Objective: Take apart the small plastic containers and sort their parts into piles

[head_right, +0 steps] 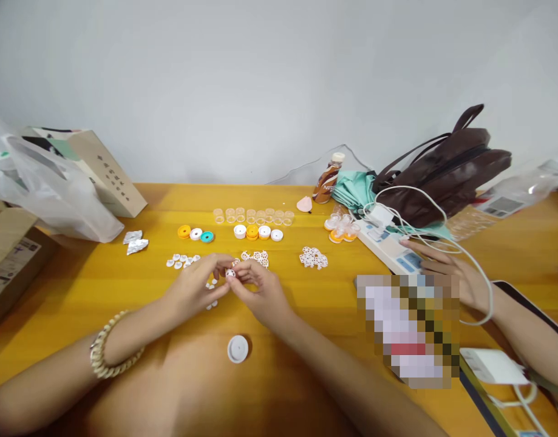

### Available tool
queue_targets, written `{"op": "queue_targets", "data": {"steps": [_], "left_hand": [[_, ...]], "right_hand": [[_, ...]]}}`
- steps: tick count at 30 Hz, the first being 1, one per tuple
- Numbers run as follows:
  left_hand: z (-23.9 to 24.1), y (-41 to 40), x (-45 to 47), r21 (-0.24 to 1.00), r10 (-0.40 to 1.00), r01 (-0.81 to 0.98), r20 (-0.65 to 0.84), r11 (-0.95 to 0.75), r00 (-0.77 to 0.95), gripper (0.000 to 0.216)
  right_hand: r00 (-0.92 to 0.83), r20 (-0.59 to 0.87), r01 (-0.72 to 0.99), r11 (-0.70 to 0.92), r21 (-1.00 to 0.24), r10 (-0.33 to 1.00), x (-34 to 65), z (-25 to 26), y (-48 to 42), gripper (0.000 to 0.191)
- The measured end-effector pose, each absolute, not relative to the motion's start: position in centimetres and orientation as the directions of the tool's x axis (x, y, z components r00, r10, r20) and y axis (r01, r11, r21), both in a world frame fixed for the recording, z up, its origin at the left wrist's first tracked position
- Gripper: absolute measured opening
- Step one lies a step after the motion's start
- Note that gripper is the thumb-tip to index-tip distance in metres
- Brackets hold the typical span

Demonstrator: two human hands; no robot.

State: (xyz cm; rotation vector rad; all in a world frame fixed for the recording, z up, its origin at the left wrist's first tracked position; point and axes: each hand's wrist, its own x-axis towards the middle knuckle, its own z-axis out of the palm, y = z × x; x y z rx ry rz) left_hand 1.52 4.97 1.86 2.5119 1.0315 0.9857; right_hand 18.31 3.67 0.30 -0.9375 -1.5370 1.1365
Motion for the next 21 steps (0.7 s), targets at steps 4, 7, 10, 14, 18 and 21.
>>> {"op": "queue_targets", "data": {"steps": [4, 7, 10, 14, 18, 21], "left_hand": [[1.6, 5.1, 1.3, 0.478, 0.691, 0.503, 0.556, -0.721, 0.462, 0.016], [1.2, 4.9, 1.1, 0.533, 0.71, 0.47, 0.556, -0.703, 0.432, 0.015], [0.7, 4.6, 1.0, 0.558, 0.716, 0.449, 0.563, -0.698, 0.413, 0.019], [0.4, 4.5, 0.9, 0.577, 0.707, 0.408, 0.574, -0.708, 0.414, 0.023], [0.4, 4.6, 1.0, 0.632, 0.734, 0.382, 0.518, -0.674, 0.438, 0.024], [0.3, 4.6, 0.9, 0.647, 0.744, 0.378, 0.505, -0.662, 0.437, 0.024]], "right_hand": [[-0.21, 0.191, -0.114, 0.17, -0.979, 0.959, 18.5, 0.2, 3.6, 0.014], [-0.181, 0.144, -0.206, 0.105, -0.973, 0.973, 18.5, -0.4, 3.5, 0.014], [-0.169, 0.118, -0.23, 0.078, -0.97, 0.979, 18.5, -0.7, 3.5, 0.017], [-0.169, 0.142, -0.195, 0.109, -0.975, 0.975, 18.6, -1.0, 3.6, 0.02], [-0.149, 0.139, -0.169, 0.113, -0.979, 0.979, 18.7, -1.5, 3.6, 0.02], [-0.145, 0.141, -0.161, 0.117, -0.98, 0.979, 18.6, -1.7, 3.6, 0.022]]}}
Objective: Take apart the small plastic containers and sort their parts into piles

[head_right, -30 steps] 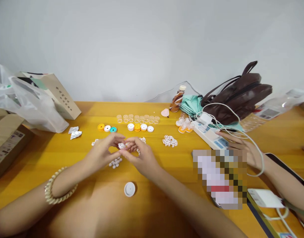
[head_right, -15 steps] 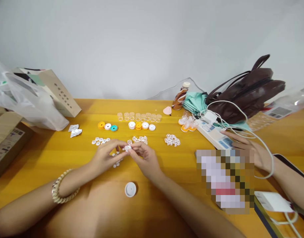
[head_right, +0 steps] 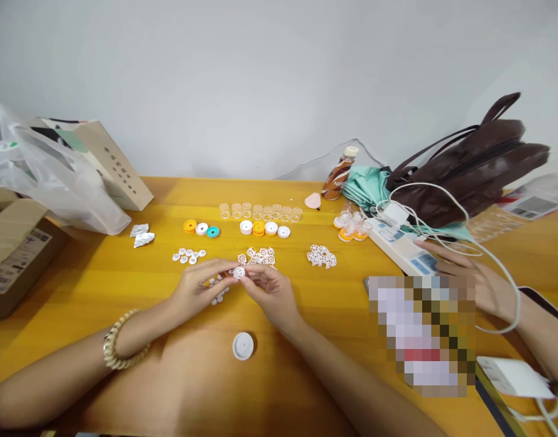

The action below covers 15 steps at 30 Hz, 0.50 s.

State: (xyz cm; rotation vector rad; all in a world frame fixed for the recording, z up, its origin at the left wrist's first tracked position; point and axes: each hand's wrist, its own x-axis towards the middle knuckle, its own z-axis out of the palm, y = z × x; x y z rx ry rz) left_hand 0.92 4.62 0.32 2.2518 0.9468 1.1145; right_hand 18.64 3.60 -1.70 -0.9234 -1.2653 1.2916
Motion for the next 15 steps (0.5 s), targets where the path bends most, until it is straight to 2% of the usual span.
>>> {"op": "queue_targets", "data": {"steps": [4, 8, 11, 15], "left_hand": [[0.18, 4.6, 0.77, 0.626, 0.71, 0.352, 0.524, -0.696, 0.471, 0.025], [0.41, 4.62, 0.69, 0.676, 0.725, 0.313, 0.49, -0.667, 0.485, 0.022], [0.79, 4.79, 0.7, 0.76, 0.78, 0.297, 0.41, -0.578, 0.472, 0.02], [0.95, 5.15, 0.79, 0.884, 0.901, 0.31, 0.227, -0.35, 0.371, 0.018]], "right_hand": [[-0.174, 0.141, -0.16, 0.113, -0.981, 0.975, 18.72, -1.49, 3.59, 0.02], [-0.184, 0.126, -0.17, 0.095, -0.981, 0.975, 18.89, -1.18, 3.67, 0.018], [-0.179, 0.119, -0.18, 0.087, -0.98, 0.977, 18.96, -1.12, 3.69, 0.019], [-0.182, 0.116, -0.172, 0.085, -0.981, 0.976, 18.88, -1.52, 3.52, 0.02]]}}
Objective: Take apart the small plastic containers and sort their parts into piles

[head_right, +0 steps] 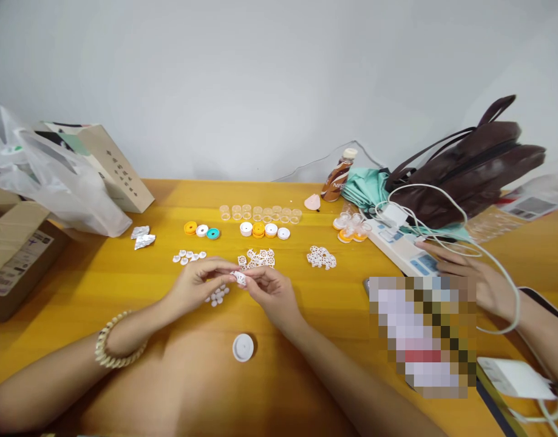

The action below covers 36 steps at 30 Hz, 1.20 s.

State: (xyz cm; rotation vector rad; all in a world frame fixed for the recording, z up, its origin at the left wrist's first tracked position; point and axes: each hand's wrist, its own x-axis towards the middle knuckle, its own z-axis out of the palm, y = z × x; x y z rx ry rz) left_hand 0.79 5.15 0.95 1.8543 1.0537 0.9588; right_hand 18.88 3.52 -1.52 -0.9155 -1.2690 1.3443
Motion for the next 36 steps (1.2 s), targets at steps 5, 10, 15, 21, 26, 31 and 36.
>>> {"op": "queue_targets", "data": {"steps": [5, 10, 15, 21, 26, 31, 36], "left_hand": [[0.7, 5.2, 1.0, 0.931, 0.932, 0.298, 0.098, -0.21, 0.35, 0.015], [0.5, 4.8, 1.3, 0.964, 0.941, 0.234, 0.04, -0.125, 0.337, 0.02], [0.1, 5.0, 1.5, 0.991, 0.942, 0.132, -0.059, 0.016, 0.329, 0.025], [-0.5, 5.3, 1.5, 0.992, 0.926, 0.04, -0.126, 0.12, 0.356, 0.028], [-0.8, 5.2, 1.6, 0.997, 0.929, 0.062, -0.069, 0.05, 0.363, 0.024], [0.3, 4.4, 1.2, 0.801, 0.788, 0.284, 0.336, -0.527, 0.515, 0.038], [-0.4, 3.9, 0.4, 0.479, 0.601, 0.375, 0.52, -0.794, 0.607, 0.029]], "right_hand": [[-0.175, 0.114, -0.135, 0.091, -0.987, 0.978, 18.7, -2.1, 3.3, 0.019], [-0.146, 0.087, -0.108, 0.072, -0.992, 0.985, 18.7, -1.9, 3.6, 0.02], [-0.155, 0.102, -0.151, 0.079, -0.985, 0.983, 18.6, -1.9, 3.8, 0.019], [-0.184, 0.087, -0.173, 0.055, -0.983, 0.979, 18.3, -1.8, 3.7, 0.019], [-0.13, 0.01, -0.191, -0.015, -0.981, 0.992, 18.2, -1.9, 4.0, 0.022], [-0.103, -0.029, -0.214, -0.051, -0.975, 0.994, 18.1, -1.8, 3.8, 0.022], [-0.187, -0.083, -0.268, -0.132, -0.954, 0.979, 17.9, -2.0, 3.4, 0.022]]}}
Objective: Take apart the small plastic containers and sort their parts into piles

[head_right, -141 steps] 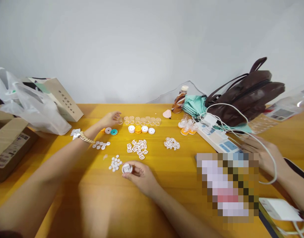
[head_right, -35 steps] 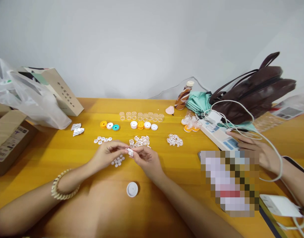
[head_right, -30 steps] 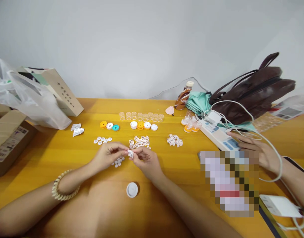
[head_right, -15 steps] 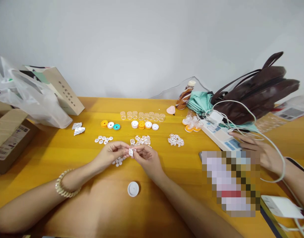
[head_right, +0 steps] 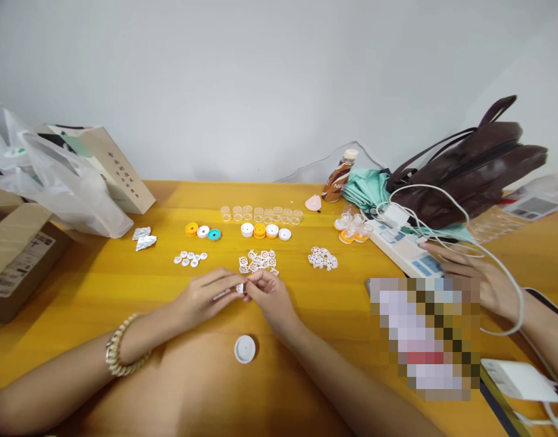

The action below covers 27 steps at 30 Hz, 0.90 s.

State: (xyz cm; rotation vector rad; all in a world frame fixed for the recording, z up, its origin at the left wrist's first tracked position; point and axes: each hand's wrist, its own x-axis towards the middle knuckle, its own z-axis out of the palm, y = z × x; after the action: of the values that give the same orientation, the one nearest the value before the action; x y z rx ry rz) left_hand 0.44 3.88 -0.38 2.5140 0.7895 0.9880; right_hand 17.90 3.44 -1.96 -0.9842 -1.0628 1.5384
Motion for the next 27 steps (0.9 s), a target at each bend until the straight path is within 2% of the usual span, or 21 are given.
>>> {"op": "queue_targets", "data": {"steps": [2, 4, 7, 10, 13, 16, 19, 23, 27], "left_hand": [[-0.8, 3.9, 0.1, 0.371, 0.533, 0.382, 0.581, -0.846, 0.615, 0.029], [-0.8, 4.1, -0.1, 0.353, 0.512, 0.372, 0.635, -0.859, 0.579, 0.032], [-0.2, 4.6, -0.1, 0.511, 0.632, 0.372, 0.62, -0.775, 0.465, 0.037], [0.1, 5.1, 0.3, 0.728, 0.811, 0.368, 0.466, -0.578, 0.353, 0.035], [-0.2, 5.4, 0.8, 0.897, 0.924, 0.277, 0.273, -0.346, 0.268, 0.033], [-0.6, 5.6, 1.1, 0.977, 0.957, 0.074, 0.181, -0.202, 0.226, 0.03], [-0.8, 5.7, 1.2, 0.991, 0.969, -0.03, 0.133, -0.129, 0.21, 0.022], [-0.6, 5.6, 1.2, 0.994, 0.978, 0.052, 0.082, -0.093, 0.193, 0.019], [-0.4, 5.7, 1.2, 0.982, 0.976, 0.121, 0.122, -0.145, 0.179, 0.02]], "right_hand": [[-0.136, -0.124, -0.319, -0.162, -0.934, 0.983, 18.2, -2.1, 3.7, 0.023], [-0.049, -0.127, -0.338, -0.136, -0.931, 0.991, 18.8, -2.0, 4.2, 0.023], [0.065, -0.016, -0.214, -0.002, -0.977, 0.998, 20.1, -1.9, 5.4, 0.023], [0.103, 0.183, 0.105, 0.172, -0.979, 0.978, 21.1, -2.2, 6.4, 0.02], [0.009, 0.383, 0.429, 0.343, -0.836, 0.924, 21.3, -3.0, 7.1, 0.014], [-0.061, 0.489, 0.575, 0.431, -0.695, 0.87, 21.1, -3.8, 7.6, 0.012], [-0.046, 0.522, 0.629, 0.431, -0.647, 0.852, 20.9, -4.2, 7.9, 0.012], [-0.037, 0.504, 0.626, 0.413, -0.661, 0.863, 20.8, -4.7, 8.1, 0.01], [-0.028, 0.477, 0.625, 0.388, -0.677, 0.878, 20.9, -4.6, 8.2, 0.011]]}}
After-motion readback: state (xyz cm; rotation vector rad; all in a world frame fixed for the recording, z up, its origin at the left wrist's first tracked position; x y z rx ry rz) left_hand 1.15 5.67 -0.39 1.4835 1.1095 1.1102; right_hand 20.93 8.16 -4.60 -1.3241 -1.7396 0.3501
